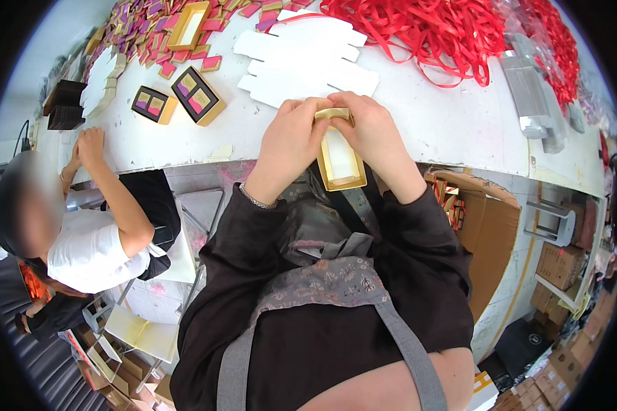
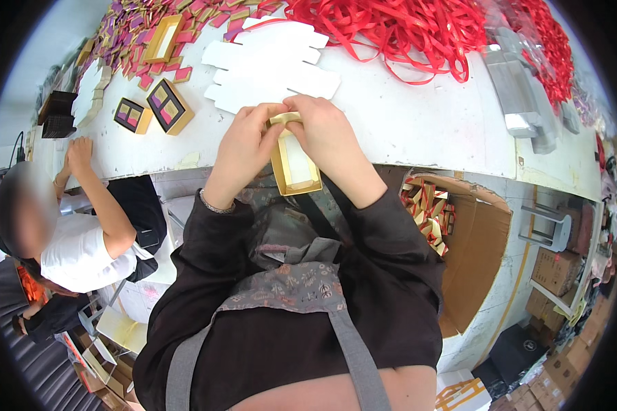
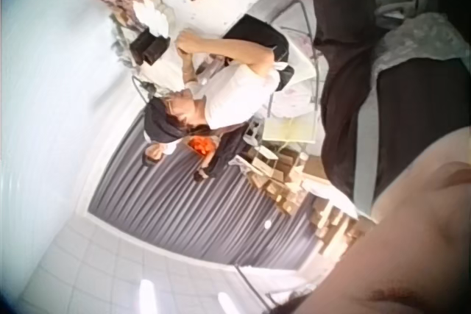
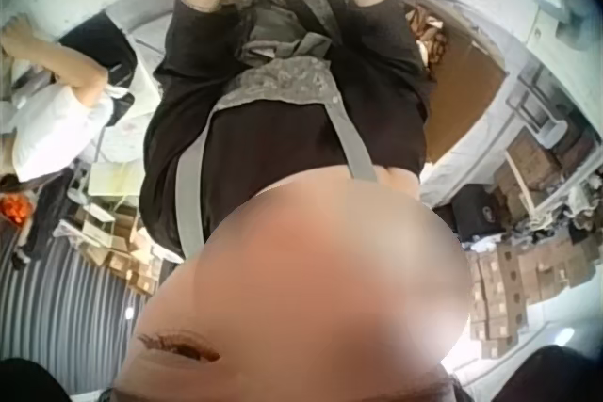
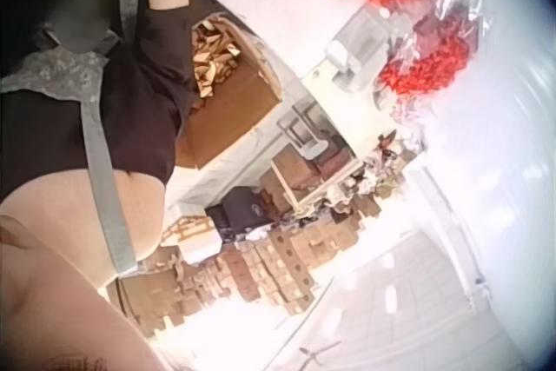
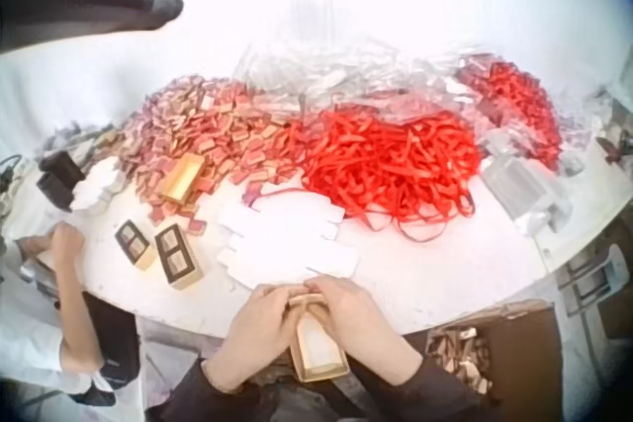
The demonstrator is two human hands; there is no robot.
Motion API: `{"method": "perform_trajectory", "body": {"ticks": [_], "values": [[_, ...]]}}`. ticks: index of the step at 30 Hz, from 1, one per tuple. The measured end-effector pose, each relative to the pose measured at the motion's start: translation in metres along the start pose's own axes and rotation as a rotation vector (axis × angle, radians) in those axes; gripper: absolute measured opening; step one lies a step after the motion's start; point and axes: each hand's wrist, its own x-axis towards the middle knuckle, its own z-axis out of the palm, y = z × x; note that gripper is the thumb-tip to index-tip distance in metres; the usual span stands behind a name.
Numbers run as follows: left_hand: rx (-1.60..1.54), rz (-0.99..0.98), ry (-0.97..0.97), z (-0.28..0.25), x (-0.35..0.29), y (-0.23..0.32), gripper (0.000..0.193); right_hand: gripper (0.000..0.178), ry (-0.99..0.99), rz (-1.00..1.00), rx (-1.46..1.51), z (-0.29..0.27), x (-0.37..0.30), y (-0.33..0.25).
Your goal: The person assembles small rectangular boxes from flat cardboard pieces, inserts colorful inserts, and ties red ribbons around them. The person repeats this process multiple times, placing finished boxes on the table.
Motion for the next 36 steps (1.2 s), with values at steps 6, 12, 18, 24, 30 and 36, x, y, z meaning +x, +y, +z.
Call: {"method": "perform_trajectory", "body": {"ticks": [6,12,18,24,30,36], "values": [[0.263,0.174,0.004,-0.001,0.021,-0.003,0.009,0.013,-0.014,-0.164,-0.523,0.007,0.006,-0.014],[0.314,0.222,0.109,0.001,0.024,-0.005,0.007,0.004,-0.105,-0.195,-0.554,-0.002,0.025,-0.008],[-0.810,-0.173,-0.161,-0.014,0.016,-0.013,0.050,0.007,0.131,-0.175,-0.141,-0.021,0.017,-0.019],[-1.549,-0.182,-0.347,-0.015,-0.007,-0.002,0.064,0.011,0.259,-0.369,-0.080,-0.013,0.013,-0.046],[-1.295,-0.385,-0.424,-0.002,-0.023,-0.017,0.053,0.018,0.123,-0.431,-0.392,-0.012,0.006,-0.049],[-1.866,-0.496,-0.332,0.006,-0.030,-0.013,0.052,0.009,0.242,-0.452,-0.183,-0.007,0.004,-0.041]]}}
